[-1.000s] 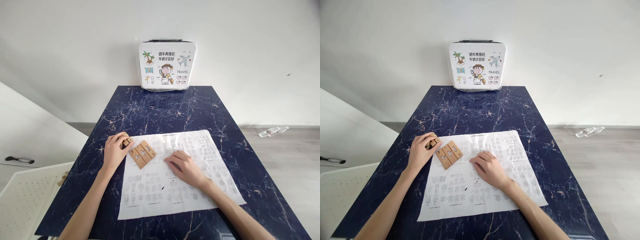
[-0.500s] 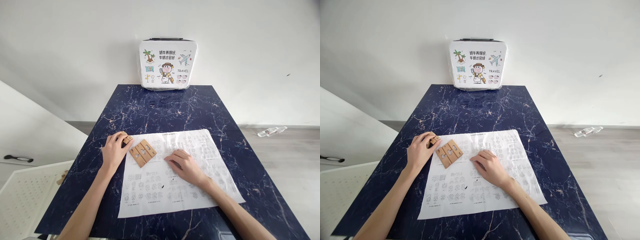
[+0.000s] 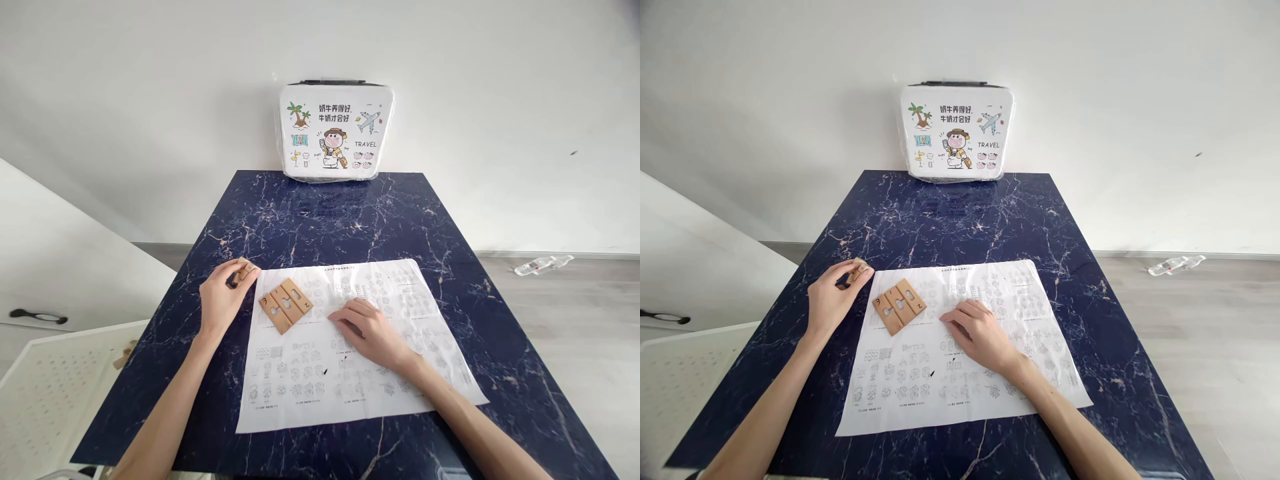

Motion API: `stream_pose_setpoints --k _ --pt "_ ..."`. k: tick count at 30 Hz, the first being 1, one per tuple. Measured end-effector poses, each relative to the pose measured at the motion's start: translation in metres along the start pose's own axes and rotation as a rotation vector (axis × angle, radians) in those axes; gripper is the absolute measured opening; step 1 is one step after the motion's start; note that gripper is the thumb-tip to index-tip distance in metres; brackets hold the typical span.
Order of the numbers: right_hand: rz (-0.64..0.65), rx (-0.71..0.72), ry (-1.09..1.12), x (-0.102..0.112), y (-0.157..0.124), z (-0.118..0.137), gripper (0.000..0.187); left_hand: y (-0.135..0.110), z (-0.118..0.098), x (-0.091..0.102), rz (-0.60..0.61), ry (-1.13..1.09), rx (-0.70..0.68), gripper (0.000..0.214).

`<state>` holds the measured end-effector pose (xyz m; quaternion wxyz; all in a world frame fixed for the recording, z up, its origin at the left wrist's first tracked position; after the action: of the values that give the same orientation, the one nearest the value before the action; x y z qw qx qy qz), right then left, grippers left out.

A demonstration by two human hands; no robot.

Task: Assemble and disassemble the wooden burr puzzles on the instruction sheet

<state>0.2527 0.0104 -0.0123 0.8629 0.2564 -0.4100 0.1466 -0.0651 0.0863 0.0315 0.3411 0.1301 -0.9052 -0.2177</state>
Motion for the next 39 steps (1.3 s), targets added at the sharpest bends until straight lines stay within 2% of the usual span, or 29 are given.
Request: stream_pose_setpoints --k 4,7,9,13,17,24,29,33,39 --pt "0.017 -0.075 0.096 0.001 0.0 -0.004 0.021 -0.014 -0.038 -0.016 0.132 -0.125 -0.024 0.033" --pt "0.017 -0.218 0.217 0.005 0.0 -0.01 0.022 -0.036 -0.072 -0.043 0.334 -0.222 -0.179 0.031" --pt "-0.007 -0.321 0.293 0.009 0.0 -0.016 0.024 -0.052 -0.089 -0.06 0.415 -0.236 -0.269 0.031" --pt "-0.099 -0.489 0.442 0.02 0.001 -0.025 0.031 -0.075 -0.106 -0.091 0.529 -0.21 -0.369 0.028" --pt "-0.131 -0.54 0.525 0.024 0.003 -0.029 0.034 -0.088 -0.113 -0.107 0.627 -0.209 -0.405 0.031" --pt "-0.056 -0.469 0.45 0.017 0.001 -0.027 0.031 -0.096 -0.115 -0.108 0.646 -0.145 -0.371 0.048" --pt "0.016 -0.237 0.213 0.025 0.002 -0.012 0.024 -0.096 -0.11 -0.1 0.638 -0.156 -0.313 0.058" --pt "-0.021 -0.14 0.048 0.03 -0.001 -0.004 0.025 -0.097 -0.105 -0.091 0.654 -0.166 -0.369 0.055" --pt "-0.073 -0.11 0.001 0.023 -0.016 -0.012 0.033 -0.098 -0.1 -0.083 0.681 -0.164 -0.472 0.055"
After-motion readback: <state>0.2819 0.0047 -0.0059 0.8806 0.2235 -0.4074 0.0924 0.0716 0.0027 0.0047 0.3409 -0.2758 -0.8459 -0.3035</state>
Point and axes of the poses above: each hand's wrist, its own y-axis towards the middle knuckle, its own x-axis out of the back of the hand, z = x × y, the point moved 4 cm from there along y, towards the middle knuckle, and after that the axes turned 11 degrees about -y, right-handed, at the moved point
